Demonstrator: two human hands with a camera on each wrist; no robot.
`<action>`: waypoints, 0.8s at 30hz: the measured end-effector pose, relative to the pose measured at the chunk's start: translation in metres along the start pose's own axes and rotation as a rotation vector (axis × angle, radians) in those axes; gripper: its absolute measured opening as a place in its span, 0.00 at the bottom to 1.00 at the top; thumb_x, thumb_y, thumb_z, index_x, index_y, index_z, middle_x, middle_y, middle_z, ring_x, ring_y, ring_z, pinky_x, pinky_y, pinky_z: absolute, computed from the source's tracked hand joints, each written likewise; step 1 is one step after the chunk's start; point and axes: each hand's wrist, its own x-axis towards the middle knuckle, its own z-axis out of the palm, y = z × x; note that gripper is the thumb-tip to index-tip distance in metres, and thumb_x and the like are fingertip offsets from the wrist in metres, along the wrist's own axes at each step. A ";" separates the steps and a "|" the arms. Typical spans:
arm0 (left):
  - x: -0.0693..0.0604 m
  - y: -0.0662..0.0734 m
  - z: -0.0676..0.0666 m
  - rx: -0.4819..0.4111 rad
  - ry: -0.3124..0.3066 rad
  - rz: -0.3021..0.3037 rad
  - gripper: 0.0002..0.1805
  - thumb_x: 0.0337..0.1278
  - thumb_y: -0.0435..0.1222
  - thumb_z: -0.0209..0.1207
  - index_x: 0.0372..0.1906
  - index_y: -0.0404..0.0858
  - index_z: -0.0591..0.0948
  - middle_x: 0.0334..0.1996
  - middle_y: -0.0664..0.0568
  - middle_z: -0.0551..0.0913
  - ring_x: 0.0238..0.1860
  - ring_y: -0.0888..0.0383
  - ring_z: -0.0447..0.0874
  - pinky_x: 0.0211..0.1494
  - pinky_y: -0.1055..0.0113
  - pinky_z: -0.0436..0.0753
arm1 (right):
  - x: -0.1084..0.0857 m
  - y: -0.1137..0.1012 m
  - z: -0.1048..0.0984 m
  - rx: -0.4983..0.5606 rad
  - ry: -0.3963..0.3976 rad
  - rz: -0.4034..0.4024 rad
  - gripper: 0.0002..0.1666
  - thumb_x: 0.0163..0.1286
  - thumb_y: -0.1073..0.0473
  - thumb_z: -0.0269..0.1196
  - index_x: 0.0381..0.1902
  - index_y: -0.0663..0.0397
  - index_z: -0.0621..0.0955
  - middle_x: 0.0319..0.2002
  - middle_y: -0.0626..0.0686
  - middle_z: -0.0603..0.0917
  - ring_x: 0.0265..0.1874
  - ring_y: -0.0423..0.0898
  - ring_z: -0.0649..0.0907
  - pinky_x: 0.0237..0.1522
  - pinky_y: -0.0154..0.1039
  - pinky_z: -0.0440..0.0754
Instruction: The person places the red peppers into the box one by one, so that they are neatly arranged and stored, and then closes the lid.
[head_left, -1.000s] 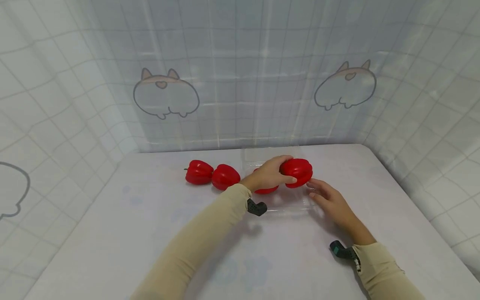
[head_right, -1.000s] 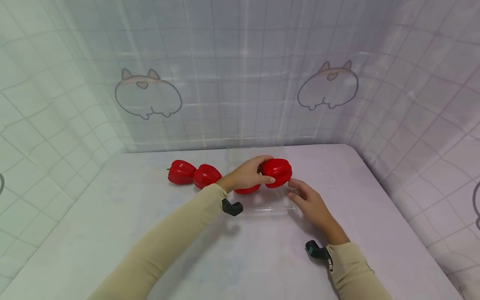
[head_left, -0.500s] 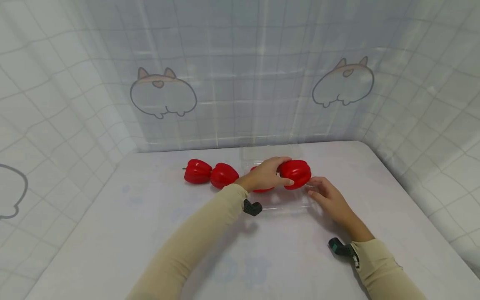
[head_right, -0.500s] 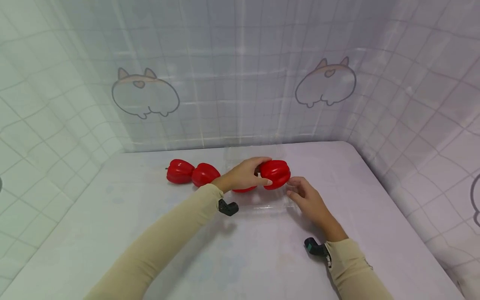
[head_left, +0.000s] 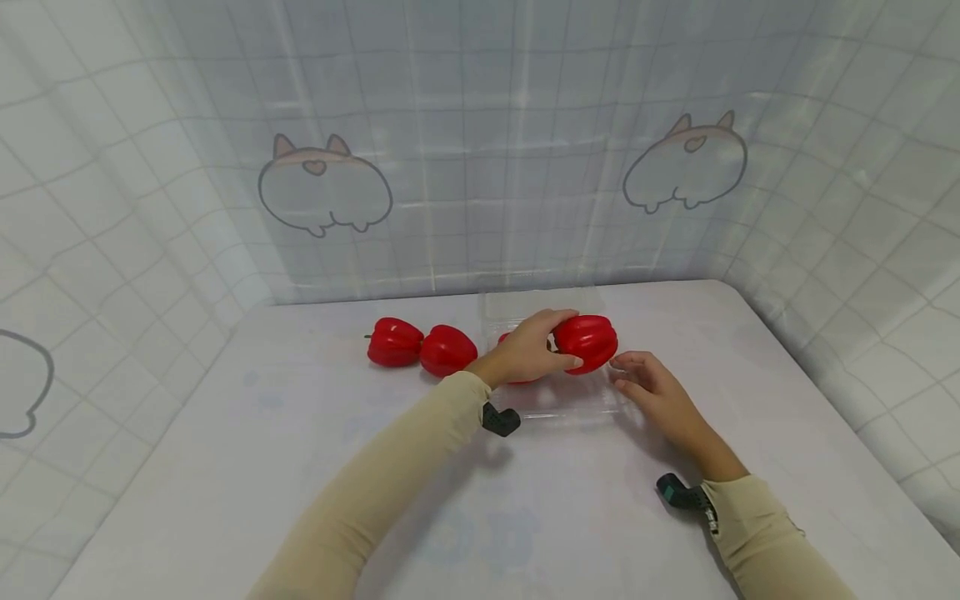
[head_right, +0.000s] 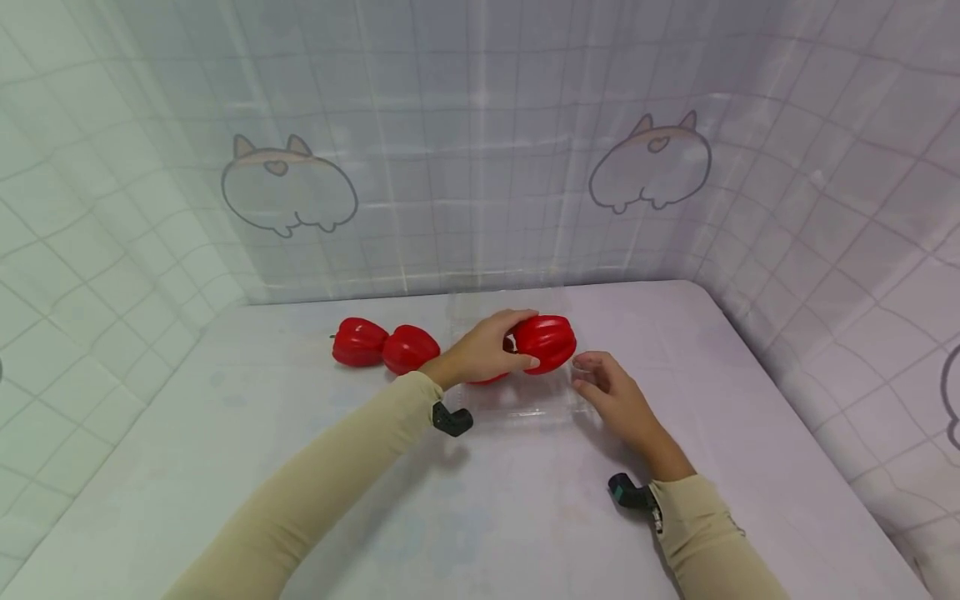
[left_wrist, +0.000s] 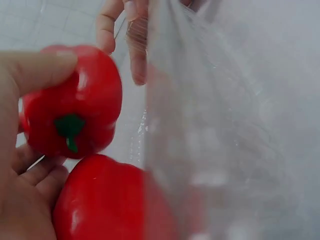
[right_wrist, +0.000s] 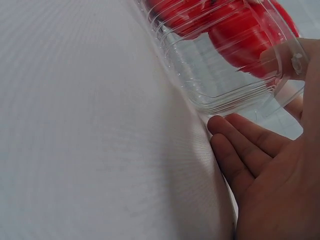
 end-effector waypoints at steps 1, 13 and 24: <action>0.000 0.000 0.000 0.009 0.007 -0.001 0.41 0.58 0.44 0.69 0.75 0.46 0.65 0.60 0.56 0.75 0.54 0.62 0.73 0.49 0.70 0.81 | 0.000 0.000 0.000 -0.003 0.000 0.001 0.25 0.73 0.61 0.62 0.64 0.53 0.69 0.64 0.57 0.76 0.61 0.56 0.78 0.60 0.52 0.75; 0.000 0.001 0.008 0.222 -0.007 0.021 0.44 0.56 0.45 0.70 0.76 0.45 0.64 0.64 0.52 0.72 0.62 0.56 0.70 0.56 0.61 0.81 | 0.001 0.002 -0.001 0.005 -0.022 -0.002 0.27 0.74 0.60 0.60 0.68 0.55 0.68 0.65 0.61 0.75 0.63 0.58 0.77 0.61 0.56 0.74; 0.001 0.002 0.010 0.415 -0.029 0.029 0.44 0.55 0.50 0.70 0.76 0.49 0.64 0.67 0.54 0.72 0.66 0.55 0.67 0.66 0.54 0.72 | 0.003 0.005 0.000 0.014 -0.019 0.016 0.27 0.74 0.60 0.61 0.68 0.54 0.69 0.65 0.60 0.75 0.65 0.59 0.74 0.63 0.58 0.72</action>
